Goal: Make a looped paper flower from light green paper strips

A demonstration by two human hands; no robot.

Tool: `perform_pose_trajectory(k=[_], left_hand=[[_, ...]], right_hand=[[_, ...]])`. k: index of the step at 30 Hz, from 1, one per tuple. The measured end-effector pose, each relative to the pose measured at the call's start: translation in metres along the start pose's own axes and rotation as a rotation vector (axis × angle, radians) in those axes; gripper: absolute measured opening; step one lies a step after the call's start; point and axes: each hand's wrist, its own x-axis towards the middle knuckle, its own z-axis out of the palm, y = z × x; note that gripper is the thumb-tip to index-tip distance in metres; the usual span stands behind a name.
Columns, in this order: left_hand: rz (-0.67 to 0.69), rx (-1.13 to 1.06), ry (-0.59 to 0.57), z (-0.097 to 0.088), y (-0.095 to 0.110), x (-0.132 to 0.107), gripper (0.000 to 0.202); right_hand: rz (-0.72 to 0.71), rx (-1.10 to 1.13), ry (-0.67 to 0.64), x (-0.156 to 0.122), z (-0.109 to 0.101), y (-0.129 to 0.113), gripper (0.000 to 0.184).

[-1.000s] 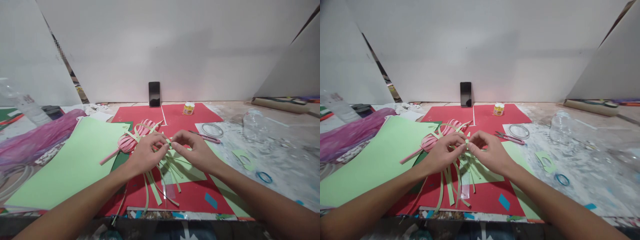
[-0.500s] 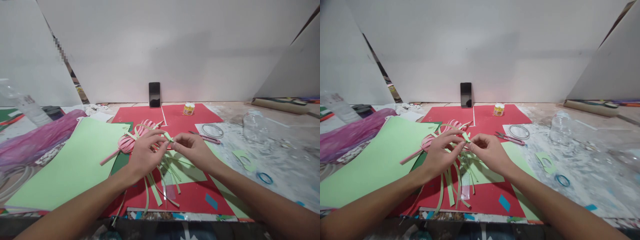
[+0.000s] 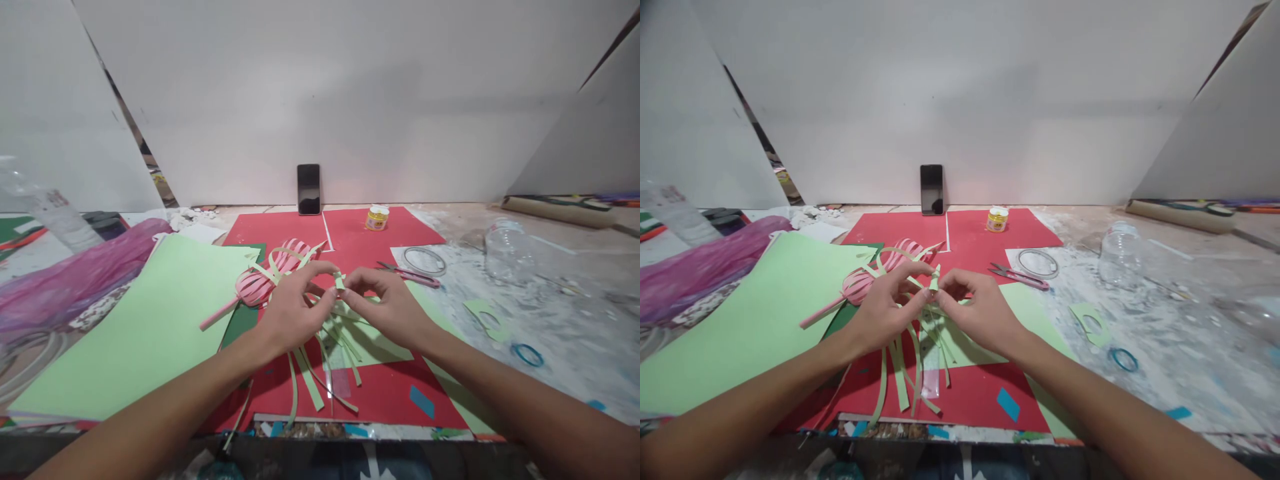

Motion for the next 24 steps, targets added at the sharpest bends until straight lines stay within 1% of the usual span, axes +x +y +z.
perform_pose_trajectory(k=[2, 3, 5, 7, 9, 12, 15, 21, 22, 24], left_hand=[[0.042, 0.048, -0.014, 0.000, -0.002, 0.000, 0.025], [0.085, 0.086, 0.001, -0.001, -0.004, 0.000, 0.024], [0.232, 0.210, 0.064, -0.002, -0.008, 0.001, 0.021], [0.417, 0.360, 0.129, -0.003, -0.013, 0.001, 0.018], [0.568, 0.506, 0.171, -0.005, -0.017, 0.000, 0.021], [0.685, 0.688, 0.200, -0.005, -0.020, -0.002, 0.027], [0.704, 0.739, 0.195, -0.004, -0.019, -0.004, 0.023], [0.696, 0.679, 0.208, -0.003, -0.017, -0.003, 0.018], [0.686, 0.655, 0.204, -0.003, -0.016, -0.003, 0.018], [0.614, 0.577, 0.186, -0.002, -0.014, -0.003, 0.017]], right_hand=[[-0.081, -0.117, 0.034, -0.001, -0.001, 0.000, 0.007], [-0.125, -0.166, 0.053, -0.001, -0.001, 0.000, 0.006], [-0.199, -0.242, 0.075, -0.002, -0.002, 0.001, 0.006], [-0.248, -0.302, 0.079, -0.002, -0.002, 0.002, 0.006], [-0.283, -0.367, 0.083, -0.002, -0.002, 0.002, 0.007], [-0.322, -0.477, 0.084, -0.004, -0.003, 0.002, 0.006], [-0.364, -0.572, 0.088, -0.005, -0.003, 0.002, 0.008], [-0.464, -0.667, 0.107, -0.005, -0.004, 0.000, 0.011], [-0.468, -0.671, 0.106, -0.005, -0.004, 0.000, 0.011], [-0.470, -0.664, 0.105, -0.005, -0.004, 0.000, 0.010]])
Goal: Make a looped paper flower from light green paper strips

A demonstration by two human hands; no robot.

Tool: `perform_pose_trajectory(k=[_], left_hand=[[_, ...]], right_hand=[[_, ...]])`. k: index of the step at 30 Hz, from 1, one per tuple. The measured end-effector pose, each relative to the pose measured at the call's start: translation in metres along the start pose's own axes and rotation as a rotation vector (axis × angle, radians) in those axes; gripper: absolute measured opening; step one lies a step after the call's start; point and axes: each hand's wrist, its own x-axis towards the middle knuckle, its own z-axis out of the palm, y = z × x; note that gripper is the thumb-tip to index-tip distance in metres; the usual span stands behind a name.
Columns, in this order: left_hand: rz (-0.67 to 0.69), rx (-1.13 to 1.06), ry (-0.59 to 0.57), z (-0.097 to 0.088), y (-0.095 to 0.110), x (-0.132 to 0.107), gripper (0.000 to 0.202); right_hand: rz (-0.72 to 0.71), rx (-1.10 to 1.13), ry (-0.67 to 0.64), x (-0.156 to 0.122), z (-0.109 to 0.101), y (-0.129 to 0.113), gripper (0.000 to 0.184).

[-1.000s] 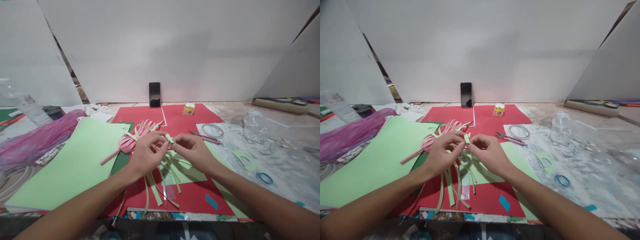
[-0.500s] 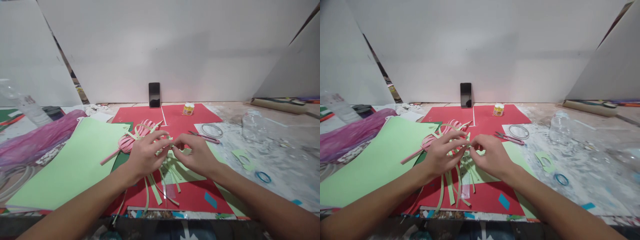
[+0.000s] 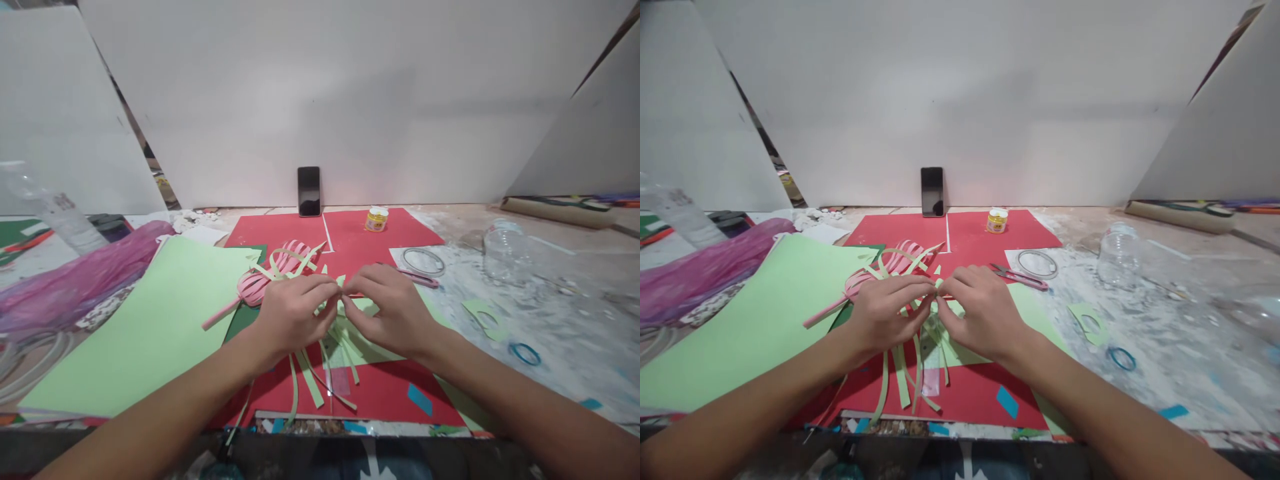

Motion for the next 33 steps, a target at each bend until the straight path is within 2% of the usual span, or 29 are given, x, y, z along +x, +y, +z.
perform_pose_trajectory(k=[3, 8, 16, 19, 22, 25, 29, 33], left_hand=[[-0.226, -0.160, -0.044, 0.001, 0.006, 0.003, 0.016], [-0.612, -0.461, -0.176, -0.001, 0.011, 0.011, 0.018], [-0.886, -0.854, -0.294, -0.004, 0.000, 0.016, 0.025], [-0.936, -0.967, -0.299, -0.003, -0.002, 0.016, 0.024], [-0.944, -0.968, -0.307, -0.003, -0.002, 0.016, 0.023], [-0.906, -0.898, -0.304, -0.004, -0.001, 0.016, 0.022], [-0.791, -0.784, -0.261, -0.003, -0.002, 0.016, 0.020], [-0.831, -0.884, -0.255, -0.002, -0.003, 0.014, 0.023]], right_hand=[[0.029, 0.042, 0.008, 0.000, 0.002, 0.000, 0.008], [0.186, 0.181, -0.018, -0.001, 0.007, 0.001, 0.006], [0.344, 0.385, -0.065, 0.003, 0.003, -0.001, 0.007], [0.426, 0.489, -0.088, 0.004, 0.002, -0.001, 0.007], [0.483, 0.578, -0.100, 0.005, 0.003, 0.000, 0.007], [0.497, 0.655, -0.095, 0.004, 0.006, 0.002, 0.008], [0.505, 0.740, -0.092, 0.002, 0.009, 0.004, 0.009], [0.489, 0.802, -0.102, 0.001, 0.009, 0.006, 0.010]])
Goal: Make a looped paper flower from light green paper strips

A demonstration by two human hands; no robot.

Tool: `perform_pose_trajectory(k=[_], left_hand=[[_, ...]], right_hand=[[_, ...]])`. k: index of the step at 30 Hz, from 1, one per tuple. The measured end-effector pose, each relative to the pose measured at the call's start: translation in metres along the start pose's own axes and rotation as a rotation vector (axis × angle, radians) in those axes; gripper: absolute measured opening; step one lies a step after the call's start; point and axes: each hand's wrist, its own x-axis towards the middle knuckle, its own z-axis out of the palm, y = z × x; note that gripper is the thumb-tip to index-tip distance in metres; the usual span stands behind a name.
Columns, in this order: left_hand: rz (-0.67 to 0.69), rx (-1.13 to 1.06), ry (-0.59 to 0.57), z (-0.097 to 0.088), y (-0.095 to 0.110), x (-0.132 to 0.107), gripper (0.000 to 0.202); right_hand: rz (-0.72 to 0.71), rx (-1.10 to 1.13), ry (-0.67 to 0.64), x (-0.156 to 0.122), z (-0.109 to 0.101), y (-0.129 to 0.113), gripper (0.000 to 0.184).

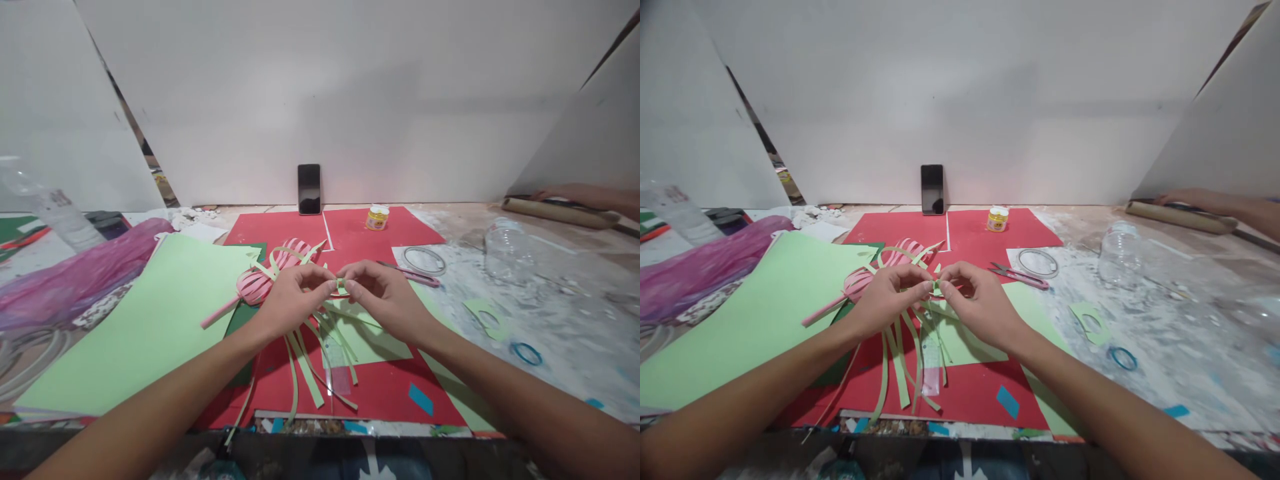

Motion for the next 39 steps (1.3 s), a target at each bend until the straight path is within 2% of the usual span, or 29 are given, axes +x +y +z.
perform_pose_trajectory(k=[3, 8, 14, 24, 30, 39], left_hand=[[-0.042, -0.088, -0.037, 0.000, 0.000, 0.000, 0.026], [-0.023, -0.055, -0.028, -0.001, 0.000, 0.001, 0.022], [-0.025, -0.139, -0.083, -0.004, 0.000, 0.002, 0.020], [-0.011, -0.099, 0.008, -0.002, -0.004, 0.002, 0.026], [0.037, -0.016, 0.025, -0.003, -0.005, 0.002, 0.024], [0.044, 0.032, -0.016, -0.002, -0.005, -0.002, 0.028]], right_hand=[[-0.008, 0.017, -0.005, 0.000, -0.001, 0.000, 0.011], [-0.029, 0.050, -0.010, 0.000, -0.001, -0.002, 0.009], [-0.043, 0.117, -0.036, 0.000, -0.003, -0.004, 0.008], [-0.020, 0.253, -0.042, -0.001, -0.004, -0.004, 0.009], [0.043, 0.366, -0.049, 0.002, -0.005, -0.004, 0.011], [0.148, 0.444, 0.060, 0.006, -0.004, 0.008, 0.013]])
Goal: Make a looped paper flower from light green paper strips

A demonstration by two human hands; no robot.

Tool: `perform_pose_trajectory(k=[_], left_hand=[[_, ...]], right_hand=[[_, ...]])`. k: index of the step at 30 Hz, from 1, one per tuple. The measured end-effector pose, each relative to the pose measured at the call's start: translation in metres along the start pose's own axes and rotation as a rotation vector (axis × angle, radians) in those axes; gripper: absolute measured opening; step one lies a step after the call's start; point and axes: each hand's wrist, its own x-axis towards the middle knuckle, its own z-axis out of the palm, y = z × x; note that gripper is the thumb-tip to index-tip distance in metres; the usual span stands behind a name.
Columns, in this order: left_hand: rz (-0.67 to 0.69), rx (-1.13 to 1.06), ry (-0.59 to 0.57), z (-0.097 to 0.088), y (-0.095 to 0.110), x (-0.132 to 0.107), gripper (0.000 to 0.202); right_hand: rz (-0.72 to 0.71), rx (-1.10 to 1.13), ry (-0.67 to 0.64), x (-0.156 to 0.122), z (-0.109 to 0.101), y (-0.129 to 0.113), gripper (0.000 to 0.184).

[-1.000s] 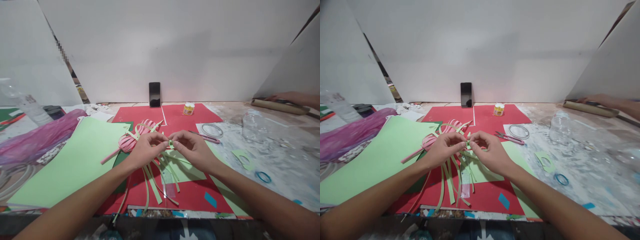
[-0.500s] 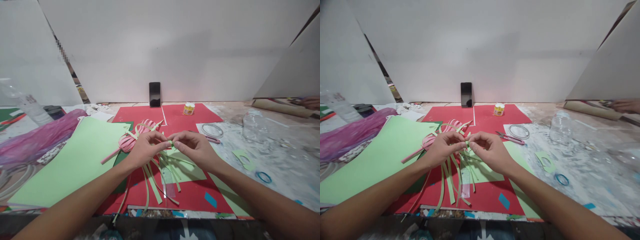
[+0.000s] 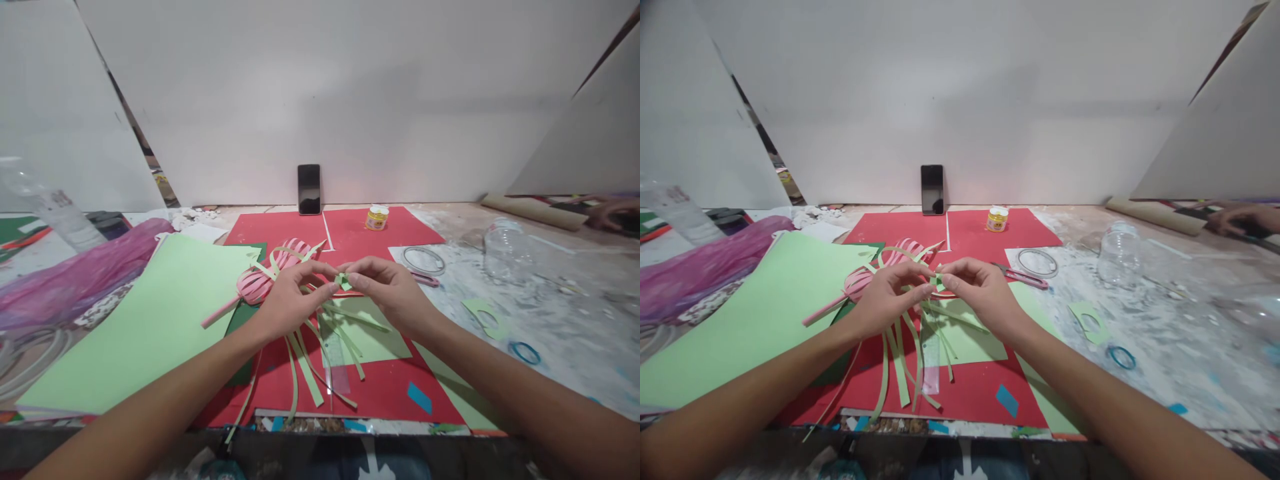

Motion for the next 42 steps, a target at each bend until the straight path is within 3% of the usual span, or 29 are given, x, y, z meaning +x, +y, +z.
perform_pose_trajectory(k=[11, 19, 26, 33, 37, 40, 42], left_hand=[[0.003, 0.063, 0.000, 0.004, 0.001, -0.002, 0.029], [-0.009, -0.093, -0.042, 0.004, 0.005, 0.000, 0.030], [0.007, -0.050, 0.001, 0.001, 0.004, 0.001, 0.026], [-0.011, -0.087, -0.014, 0.002, 0.003, 0.000, 0.030], [-0.010, -0.130, -0.006, 0.003, 0.003, 0.000, 0.031], [-0.026, -0.160, -0.020, 0.003, 0.002, 0.000, 0.034], [-0.039, -0.176, -0.032, 0.001, 0.001, 0.001, 0.035]], right_hand=[[-0.085, -0.059, -0.067, -0.003, 0.005, -0.001, 0.010], [-0.145, -0.134, -0.072, -0.004, 0.003, -0.001, 0.012], [-0.145, -0.233, -0.206, -0.006, 0.000, -0.010, 0.032], [-0.253, -0.531, -0.064, -0.015, 0.012, -0.011, 0.053], [-0.261, -0.557, 0.034, -0.014, 0.014, -0.007, 0.036], [-0.261, -0.531, 0.014, -0.011, 0.012, -0.007, 0.020], [-0.240, -0.471, -0.013, -0.009, 0.010, -0.007, 0.019]])
